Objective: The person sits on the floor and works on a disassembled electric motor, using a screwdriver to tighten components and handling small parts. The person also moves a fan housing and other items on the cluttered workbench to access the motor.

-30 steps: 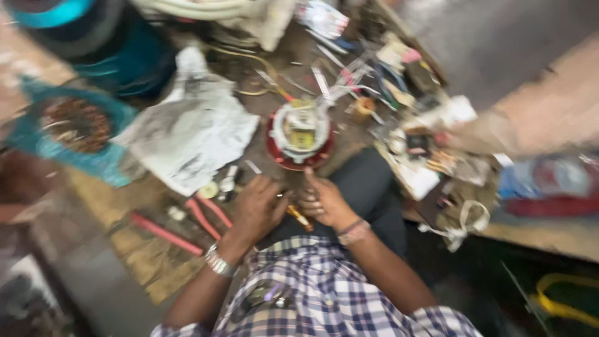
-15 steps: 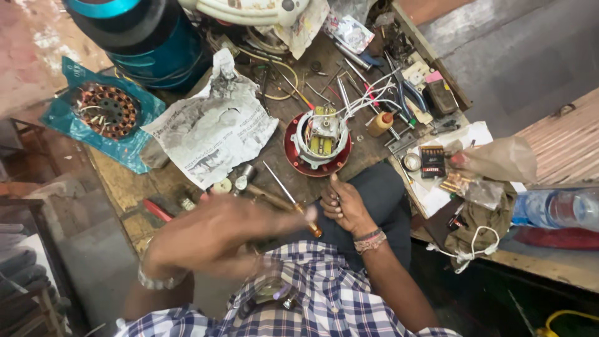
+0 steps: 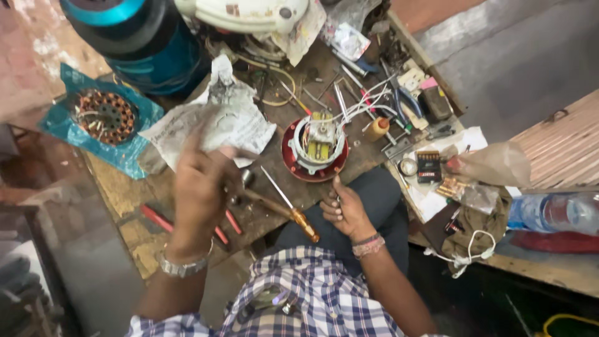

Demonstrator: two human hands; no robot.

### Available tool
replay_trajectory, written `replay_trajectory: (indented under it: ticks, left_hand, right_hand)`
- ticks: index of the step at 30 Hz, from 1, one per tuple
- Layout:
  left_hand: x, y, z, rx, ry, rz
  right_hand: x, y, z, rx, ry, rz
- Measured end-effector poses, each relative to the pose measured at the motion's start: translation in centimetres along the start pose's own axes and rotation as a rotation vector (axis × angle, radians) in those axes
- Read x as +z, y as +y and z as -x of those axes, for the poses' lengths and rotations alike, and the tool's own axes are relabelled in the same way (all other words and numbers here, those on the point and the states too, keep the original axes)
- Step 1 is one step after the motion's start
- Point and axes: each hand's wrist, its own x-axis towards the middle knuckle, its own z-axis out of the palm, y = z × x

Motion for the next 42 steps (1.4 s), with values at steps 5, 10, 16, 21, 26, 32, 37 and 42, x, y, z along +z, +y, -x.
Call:
replay_trajectory:
  ticks: [5, 10, 16, 21, 26, 32, 37, 42]
  left_hand:
    - [-0.6, -3.8, 0.6, 0.057, -0.586, -0.915]
    - [-0.3, -6.9, 0.7, 0.106, -0.757, -1.142]
    - [1.7, -10.3, 1.6, 0.096, -0.887, -0.881]
    - [5.2, -13.1, 1.5, 0.125, -0.955, -0.829]
    - [8.5, -15.6, 1.3, 0.181, -0.868, -0.663]
    - [10.3, -17.6, 2.3, 0.101, -0.888, -0.668]
    - [9.5, -17.5, 2.6, -0.001, -0.857, -0.724]
    - [7.4, -17.1, 2.4, -0.121, -0.751, -0.679]
  right_hand:
    - [1.1, -2.2, 1.2, -0.086, 0.136, 0.147]
    - [0.1, -7.0, 1.4, -0.27, 0.193, 0.215]
    - [-2.3, -7.3, -0.1, -0.282, 0.101, 0.036]
    - [-2.9, -7.3, -0.8, -0.281, 0.107, -0.084]
    - [-4.0, -11.1, 1.3, -0.476, 0.242, 0.121]
    - [-8.0, -20.8, 1.2, -1.06, 0.741, 1.166]
    - [-10.0, -27.9, -1.3, -0.678, 1.006, 1.863]
    - [-8.5, -31.6, -3.2, -0.247, 0.965, 1.926]
